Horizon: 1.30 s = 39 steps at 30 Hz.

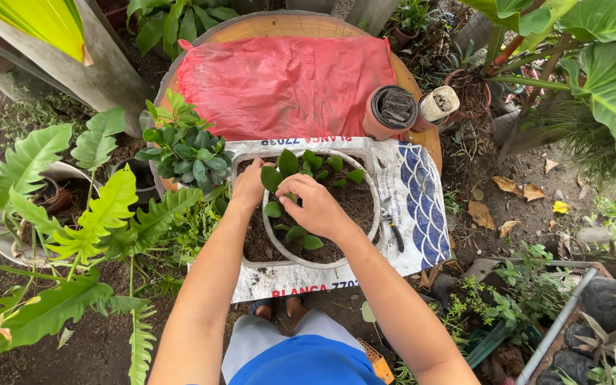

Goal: The person trims the leaves of small plants in a white pot using pruning shears. They hold the leaves with one hand and cut them with the shears in the other hand, then place the shears down and continue adjusting the plants by hand.

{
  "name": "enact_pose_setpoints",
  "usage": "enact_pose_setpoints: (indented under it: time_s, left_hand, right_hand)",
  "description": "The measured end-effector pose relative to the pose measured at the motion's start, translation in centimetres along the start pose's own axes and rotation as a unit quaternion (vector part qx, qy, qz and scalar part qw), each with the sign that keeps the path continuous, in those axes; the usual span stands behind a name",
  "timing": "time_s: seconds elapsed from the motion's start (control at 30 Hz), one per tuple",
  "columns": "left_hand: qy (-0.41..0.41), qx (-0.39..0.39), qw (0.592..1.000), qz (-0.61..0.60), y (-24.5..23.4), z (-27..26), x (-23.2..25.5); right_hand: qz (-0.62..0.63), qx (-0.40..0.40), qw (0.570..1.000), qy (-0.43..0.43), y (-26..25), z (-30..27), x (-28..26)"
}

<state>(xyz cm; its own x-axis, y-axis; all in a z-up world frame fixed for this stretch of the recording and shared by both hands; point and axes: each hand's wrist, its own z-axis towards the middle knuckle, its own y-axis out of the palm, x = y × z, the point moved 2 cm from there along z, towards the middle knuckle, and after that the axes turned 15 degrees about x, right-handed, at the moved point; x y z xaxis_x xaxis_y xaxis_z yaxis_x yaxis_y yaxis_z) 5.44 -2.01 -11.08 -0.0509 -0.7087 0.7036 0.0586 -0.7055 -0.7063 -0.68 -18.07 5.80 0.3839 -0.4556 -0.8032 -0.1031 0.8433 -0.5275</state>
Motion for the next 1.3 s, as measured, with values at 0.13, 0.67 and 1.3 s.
enact_pose_setpoints:
  time_s: [0.13, 0.67, 1.3]
  left_hand:
    - [-0.006, 0.01, 1.0, 0.018, 1.1, -0.1, -1.2]
    - [-0.222, 0.165, 0.865, -0.419, -6.4, -6.5, -3.3]
    - [0.056, -0.035, 0.977, -0.205, -5.4, -5.7, 16.6]
  right_hand:
    - [-0.009, 0.002, 1.0, 0.002, 0.4, -0.2, 0.1]
    - [0.002, 0.028, 0.996, 0.089, 3.2, 0.2, 0.6]
    - [0.087, 0.123, 0.97, 0.19, -7.5, -6.6, 8.1]
